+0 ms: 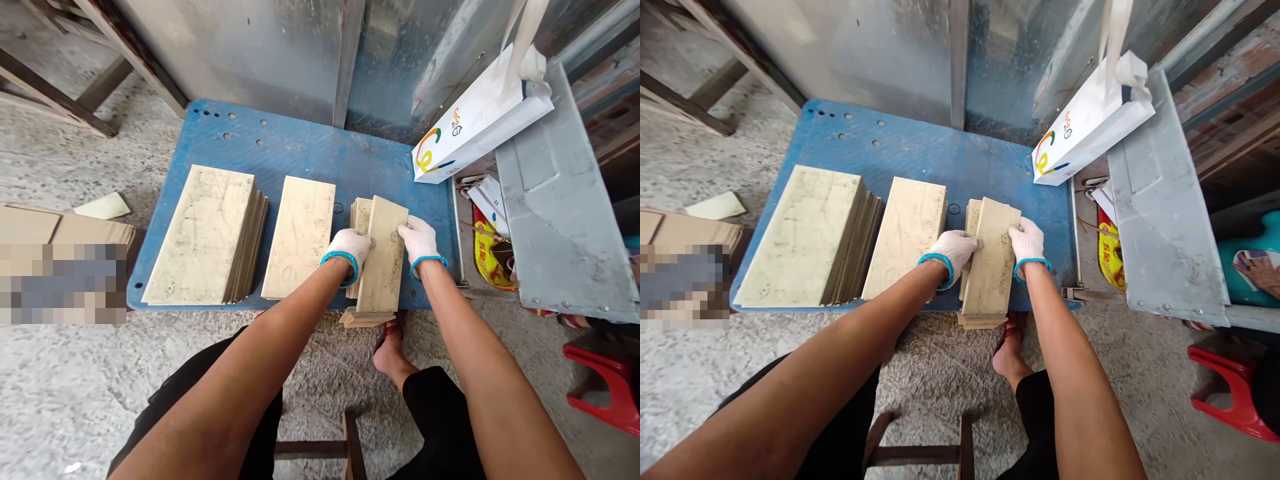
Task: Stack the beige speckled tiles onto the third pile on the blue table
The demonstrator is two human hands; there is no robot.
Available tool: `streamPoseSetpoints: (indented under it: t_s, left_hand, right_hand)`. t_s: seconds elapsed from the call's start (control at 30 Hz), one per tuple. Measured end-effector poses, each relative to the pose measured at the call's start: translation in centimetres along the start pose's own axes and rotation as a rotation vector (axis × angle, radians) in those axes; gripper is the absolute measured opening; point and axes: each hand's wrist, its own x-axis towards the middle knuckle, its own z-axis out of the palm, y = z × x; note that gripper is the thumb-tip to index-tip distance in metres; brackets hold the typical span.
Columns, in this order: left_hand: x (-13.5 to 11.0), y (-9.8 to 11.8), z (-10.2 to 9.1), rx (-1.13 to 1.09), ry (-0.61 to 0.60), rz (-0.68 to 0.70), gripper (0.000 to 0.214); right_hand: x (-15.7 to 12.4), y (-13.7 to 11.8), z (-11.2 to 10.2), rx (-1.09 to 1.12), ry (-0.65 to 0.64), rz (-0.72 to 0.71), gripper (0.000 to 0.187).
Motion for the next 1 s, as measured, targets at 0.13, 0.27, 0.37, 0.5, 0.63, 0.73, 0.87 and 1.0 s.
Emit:
streamPoseSetpoints:
  t_s: [0.13, 0.27, 0.37, 0.5, 0.63, 0.73, 0.87, 1.0]
  left_hand:
    - [0.2, -0.1, -0.2, 0.08, 0.104, 0.012, 0.024]
    - [-0.5, 0.5, -0.3, 0.25, 0.144, 0.051, 0.027]
    - [-0.7, 0.7, -0.3, 0.3, 0.125, 0.031, 0.027]
    - [-0.6, 0.5, -0.2, 0.334, 0.171, 0.039, 0.028]
    - [-1.4, 1.1, -0.1, 0.405, 0.172, 0.08, 0.03]
    - [-2.9, 2.2, -0.2, 0.498, 0.222, 0.112, 0.042]
    - [-3.9, 2.5, -0.4, 0.537, 0.272, 0.143, 0.046]
    - [-3.0, 0.6, 0.1, 0.431, 0.128, -0.022, 0.049]
  right_hand:
    - [1.9, -0.4, 0.7, -0.283, 0.002, -0.002, 0.028]
    - [2.6, -1.2, 1.3, -0.445, 0.008, -0.047, 0.024]
    - [2.5, -1.6, 1.8, -0.524, 0.017, -0.073, 0.021]
    - [2.0, -1.4, 2.3, -0.562, 0.046, -0.053, 0.019]
    - [1.3, -0.7, 2.3, -0.501, 0.042, -0.092, 0.019]
    - [0.6, 0.2, 2.2, -0.351, 0.129, -0.12, 0.033]
    - [-1.0, 1.6, 1.8, -0.117, 0.178, -0.051, 0.048]
    - [-3.2, 2.4, 1.2, -0.085, 0.08, 0.114, 0.055]
